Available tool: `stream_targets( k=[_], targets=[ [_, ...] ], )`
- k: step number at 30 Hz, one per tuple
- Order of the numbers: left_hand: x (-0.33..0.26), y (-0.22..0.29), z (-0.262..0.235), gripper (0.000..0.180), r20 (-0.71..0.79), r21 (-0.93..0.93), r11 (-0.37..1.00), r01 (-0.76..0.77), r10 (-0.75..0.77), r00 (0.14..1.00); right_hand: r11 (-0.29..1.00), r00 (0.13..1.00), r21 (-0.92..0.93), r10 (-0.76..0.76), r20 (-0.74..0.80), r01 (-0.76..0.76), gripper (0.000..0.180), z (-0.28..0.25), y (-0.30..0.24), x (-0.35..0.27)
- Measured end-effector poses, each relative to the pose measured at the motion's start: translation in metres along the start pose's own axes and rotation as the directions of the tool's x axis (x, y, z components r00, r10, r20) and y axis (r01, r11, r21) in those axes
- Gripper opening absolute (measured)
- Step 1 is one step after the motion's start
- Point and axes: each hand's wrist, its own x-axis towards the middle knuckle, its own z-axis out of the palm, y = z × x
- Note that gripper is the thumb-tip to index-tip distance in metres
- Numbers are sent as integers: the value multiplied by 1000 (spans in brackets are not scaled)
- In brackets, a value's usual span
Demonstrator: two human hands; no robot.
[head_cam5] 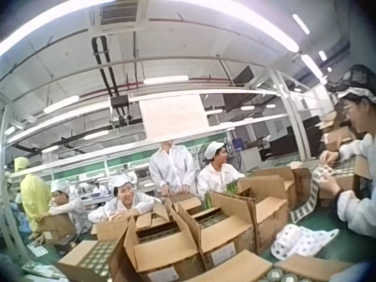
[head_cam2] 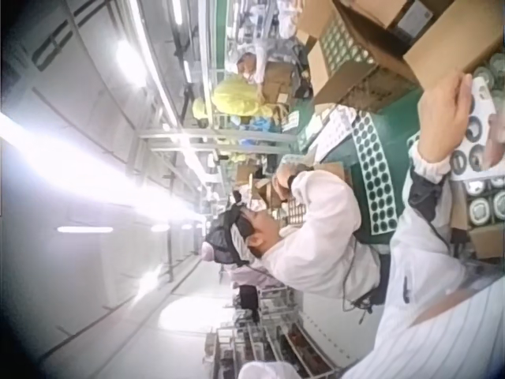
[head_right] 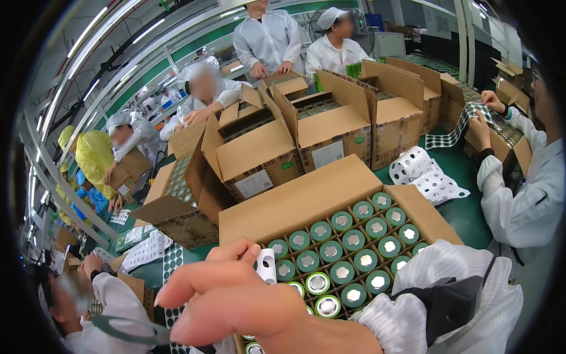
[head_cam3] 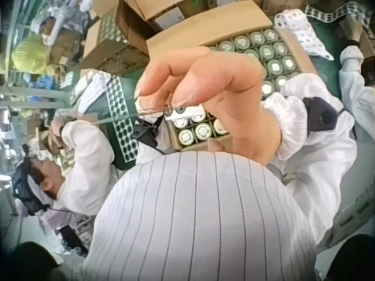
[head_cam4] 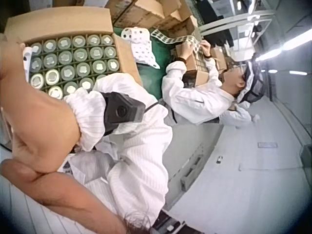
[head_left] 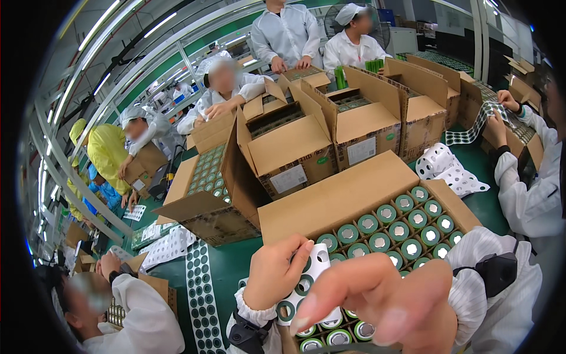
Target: Applying circular green stickers to the top of cylindrical battery cells in a factory setting.
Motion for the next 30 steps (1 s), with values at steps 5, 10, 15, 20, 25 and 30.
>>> stream_targets(
  k=[5, 10, 15, 20, 25, 30],
  targets=[
    [-1, 0, 1, 20, -48, -32, 997, -70, 68, 997, 863, 893, 241, 449, 35, -444, 53, -7, -21, 0],
    [-1, -3, 2, 19, -15, -25, 1000, -8, 7, 1000, 607, 686, 483, 728, -18, -631, 37, -4, -22, -17],
    [2, 6, 0, 19, -31, -28, 1000, -5, 5, 1000, 612, 694, 528, 717, -58, -588, 26, 0, -29, -26],
    [-1, -7, 12, 18, -35, -1, 992, 128, -128, 991, 300, 456, 560, 875, 160, -772, 24, -21, -21, -46],
    [-2, -7, 5, 18, 2, -9, 998, 68, -68, 998, 755, 804, 365, 594, -31, -544, 34, 1, -25, -20],
    [2, -2, 4, 20, 31, -36, 994, 105, -104, 994, 685, 624, -424, 723, 296, -593, 68, -14, 7, -87]
  ],
)
